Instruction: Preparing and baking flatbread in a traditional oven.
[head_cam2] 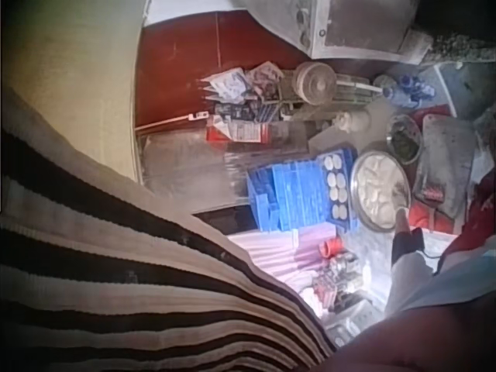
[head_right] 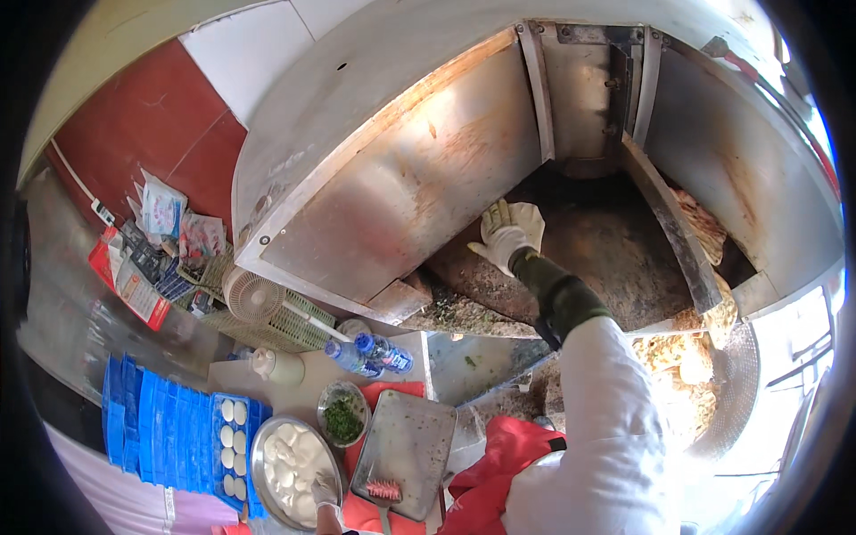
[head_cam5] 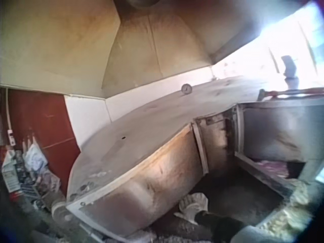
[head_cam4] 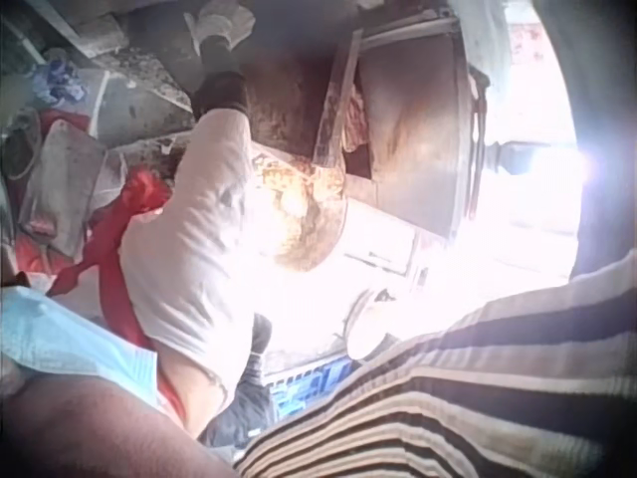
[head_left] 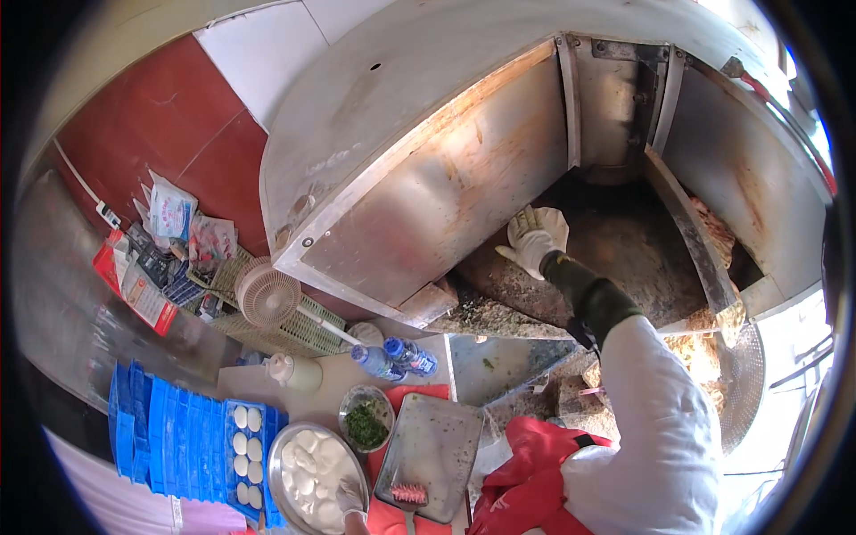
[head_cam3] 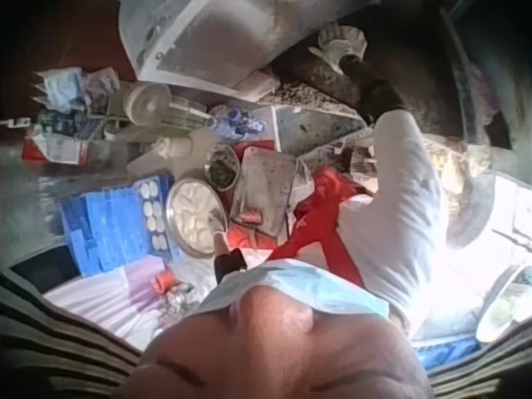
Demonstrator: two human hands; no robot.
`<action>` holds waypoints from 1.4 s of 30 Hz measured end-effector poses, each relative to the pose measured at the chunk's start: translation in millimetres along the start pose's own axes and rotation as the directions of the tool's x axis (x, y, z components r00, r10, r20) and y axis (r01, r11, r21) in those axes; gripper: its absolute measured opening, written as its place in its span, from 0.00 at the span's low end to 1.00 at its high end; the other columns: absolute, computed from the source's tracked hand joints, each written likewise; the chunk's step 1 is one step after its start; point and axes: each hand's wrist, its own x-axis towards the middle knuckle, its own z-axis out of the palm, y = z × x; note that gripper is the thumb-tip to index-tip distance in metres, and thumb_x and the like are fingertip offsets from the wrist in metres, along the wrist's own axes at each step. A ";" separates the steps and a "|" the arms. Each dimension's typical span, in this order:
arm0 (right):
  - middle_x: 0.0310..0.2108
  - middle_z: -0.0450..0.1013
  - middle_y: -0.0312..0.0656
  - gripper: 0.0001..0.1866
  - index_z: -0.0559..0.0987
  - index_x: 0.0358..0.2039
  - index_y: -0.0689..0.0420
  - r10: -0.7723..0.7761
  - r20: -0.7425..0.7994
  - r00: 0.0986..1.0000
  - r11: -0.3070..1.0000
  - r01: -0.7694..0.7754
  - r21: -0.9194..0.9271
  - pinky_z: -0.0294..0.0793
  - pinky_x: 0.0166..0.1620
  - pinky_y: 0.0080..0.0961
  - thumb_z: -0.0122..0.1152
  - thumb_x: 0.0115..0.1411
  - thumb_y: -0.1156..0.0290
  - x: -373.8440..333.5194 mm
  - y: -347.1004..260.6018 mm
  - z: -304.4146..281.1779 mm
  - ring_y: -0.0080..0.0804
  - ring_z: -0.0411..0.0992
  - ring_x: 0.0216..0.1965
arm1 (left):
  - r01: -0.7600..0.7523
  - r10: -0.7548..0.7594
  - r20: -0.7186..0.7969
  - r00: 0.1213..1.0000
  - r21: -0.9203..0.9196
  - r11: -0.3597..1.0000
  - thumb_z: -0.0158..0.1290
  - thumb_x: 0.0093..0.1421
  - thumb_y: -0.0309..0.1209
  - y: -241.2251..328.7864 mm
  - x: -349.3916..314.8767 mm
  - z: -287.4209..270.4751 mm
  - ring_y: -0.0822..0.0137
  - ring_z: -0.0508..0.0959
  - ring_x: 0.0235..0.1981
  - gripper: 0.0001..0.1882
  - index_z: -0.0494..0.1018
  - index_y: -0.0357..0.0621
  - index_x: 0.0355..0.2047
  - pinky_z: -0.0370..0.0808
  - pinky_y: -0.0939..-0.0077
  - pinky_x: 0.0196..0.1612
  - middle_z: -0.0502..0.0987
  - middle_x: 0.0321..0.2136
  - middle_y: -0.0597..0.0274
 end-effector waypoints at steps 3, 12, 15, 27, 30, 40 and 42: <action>0.63 0.45 0.58 0.45 0.51 0.60 0.71 0.095 0.055 0.994 0.988 -0.100 0.114 0.31 0.65 0.40 0.32 0.58 0.39 15.8 -26.9 4.8 0.52 0.39 0.65 | -0.024 0.022 -0.232 0.973 -0.005 1.000 0.35 0.65 0.44 -44.9 -3.7 -3.7 0.47 0.76 0.29 0.27 0.74 0.31 0.32 0.70 0.59 0.32 0.77 0.27 0.44; 0.62 0.41 0.63 0.54 0.47 0.59 0.75 -0.134 -0.092 0.987 0.970 0.150 0.190 0.29 0.63 0.51 0.39 0.51 0.34 -105.9 -120.5 9.4 0.61 0.34 0.64 | 0.203 -0.091 -0.345 0.934 0.305 0.930 0.45 0.58 0.35 -47.9 -28.2 -13.7 0.47 0.65 0.54 0.26 0.60 0.33 0.55 0.65 0.62 0.54 0.61 0.54 0.38; 0.62 0.46 0.60 0.53 0.51 0.60 0.70 -0.425 -0.172 0.889 0.872 0.453 0.183 0.31 0.63 0.53 0.39 0.50 0.32 -125.0 -116.2 2.7 0.57 0.37 0.65 | 0.205 -0.176 -0.105 0.979 0.466 0.861 0.50 0.54 0.37 -63.0 -17.7 -14.8 0.45 0.62 0.56 0.33 0.56 0.32 0.57 0.64 0.64 0.56 0.59 0.55 0.37; 0.59 0.51 0.62 0.47 0.55 0.57 0.71 -0.024 -0.138 0.990 0.990 0.042 0.131 0.34 0.62 0.55 0.51 0.51 0.42 -143.9 -35.6 -26.0 0.58 0.43 0.63 | 0.093 -0.169 0.189 0.967 0.358 0.929 0.53 0.47 0.33 -69.7 0.2 -33.8 0.47 0.74 0.41 0.22 0.70 0.34 0.42 0.70 0.63 0.47 0.75 0.38 0.42; 0.60 0.47 0.63 0.48 0.54 0.57 0.72 -0.048 -0.300 0.953 0.972 0.114 0.206 0.34 0.62 0.54 0.54 0.50 0.44 -101.5 -36.5 -7.2 0.58 0.39 0.64 | 0.191 -0.209 0.170 0.963 0.116 0.975 0.51 0.52 0.36 -71.0 4.9 -35.0 0.51 0.75 0.34 0.19 0.71 0.34 0.40 0.72 0.65 0.43 0.76 0.33 0.46; 0.63 0.41 0.60 0.53 0.48 0.60 0.71 -0.136 -0.110 0.985 0.979 0.151 0.139 0.31 0.64 0.49 0.47 0.50 0.37 -113.9 -54.7 -19.6 0.55 0.35 0.65 | 0.179 -0.558 0.164 0.813 -0.983 -0.027 0.47 0.61 0.43 -104.6 -3.7 -41.7 0.67 0.75 0.38 0.21 0.68 0.40 0.47 0.75 0.69 0.40 0.73 0.42 0.62; 0.63 0.41 0.60 0.53 0.48 0.60 0.71 -0.129 -0.149 0.980 0.977 0.151 0.148 0.31 0.64 0.49 0.47 0.50 0.36 -92.7 -65.0 11.6 0.55 0.35 0.65 | 0.150 -0.517 0.153 0.842 -0.988 -0.047 0.54 0.58 0.39 -114.3 6.5 -39.6 0.69 0.75 0.34 0.19 0.68 0.42 0.46 0.77 0.73 0.35 0.73 0.37 0.63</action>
